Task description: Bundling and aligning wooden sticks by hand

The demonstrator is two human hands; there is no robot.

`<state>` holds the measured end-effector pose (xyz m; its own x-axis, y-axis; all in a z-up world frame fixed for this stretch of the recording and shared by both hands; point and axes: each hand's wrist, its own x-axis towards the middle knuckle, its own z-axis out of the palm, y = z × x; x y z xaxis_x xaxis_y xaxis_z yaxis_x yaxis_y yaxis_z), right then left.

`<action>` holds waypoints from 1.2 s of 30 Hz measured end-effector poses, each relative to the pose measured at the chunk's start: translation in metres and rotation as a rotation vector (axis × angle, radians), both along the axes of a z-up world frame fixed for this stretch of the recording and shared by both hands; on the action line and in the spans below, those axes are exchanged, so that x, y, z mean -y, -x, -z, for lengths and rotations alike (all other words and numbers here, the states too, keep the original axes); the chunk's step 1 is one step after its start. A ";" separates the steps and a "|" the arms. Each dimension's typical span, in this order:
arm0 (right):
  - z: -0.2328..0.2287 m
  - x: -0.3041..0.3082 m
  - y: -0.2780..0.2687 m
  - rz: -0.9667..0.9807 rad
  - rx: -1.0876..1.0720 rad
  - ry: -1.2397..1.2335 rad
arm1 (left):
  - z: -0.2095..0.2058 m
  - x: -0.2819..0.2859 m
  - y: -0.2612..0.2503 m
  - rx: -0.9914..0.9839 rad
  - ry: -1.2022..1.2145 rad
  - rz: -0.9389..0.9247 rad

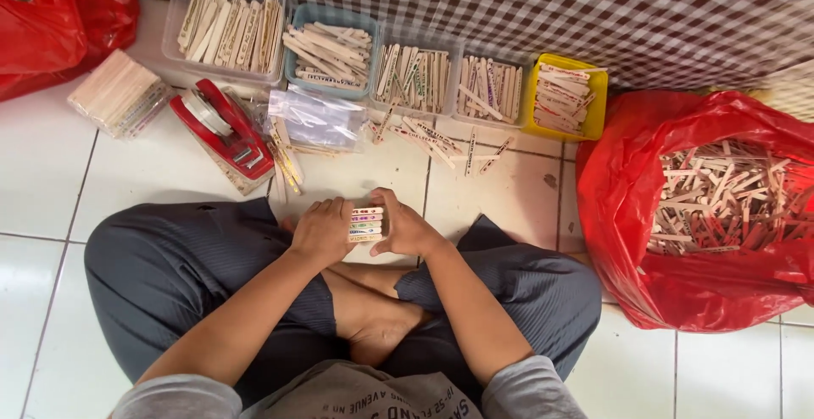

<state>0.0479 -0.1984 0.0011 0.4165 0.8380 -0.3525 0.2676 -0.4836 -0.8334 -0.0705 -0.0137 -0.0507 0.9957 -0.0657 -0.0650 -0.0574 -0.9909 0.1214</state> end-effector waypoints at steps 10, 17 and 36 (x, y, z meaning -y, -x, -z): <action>-0.022 -0.004 -0.001 0.295 -0.524 -0.369 | -0.096 0.024 -0.023 -0.095 1.108 -0.874; 0.018 -0.015 0.002 0.652 -1.120 -0.681 | -0.158 0.076 -0.029 0.080 1.058 -0.889; 0.072 0.004 -0.024 0.868 -1.225 -0.637 | -0.135 0.058 -0.026 0.247 1.181 -0.545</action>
<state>0.0714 -0.2025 -0.0706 0.5615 0.6462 -0.5169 -0.8213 0.3589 -0.4435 -0.0443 -0.0714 0.0838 0.8898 0.4525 -0.0596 0.1666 -0.2003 0.9655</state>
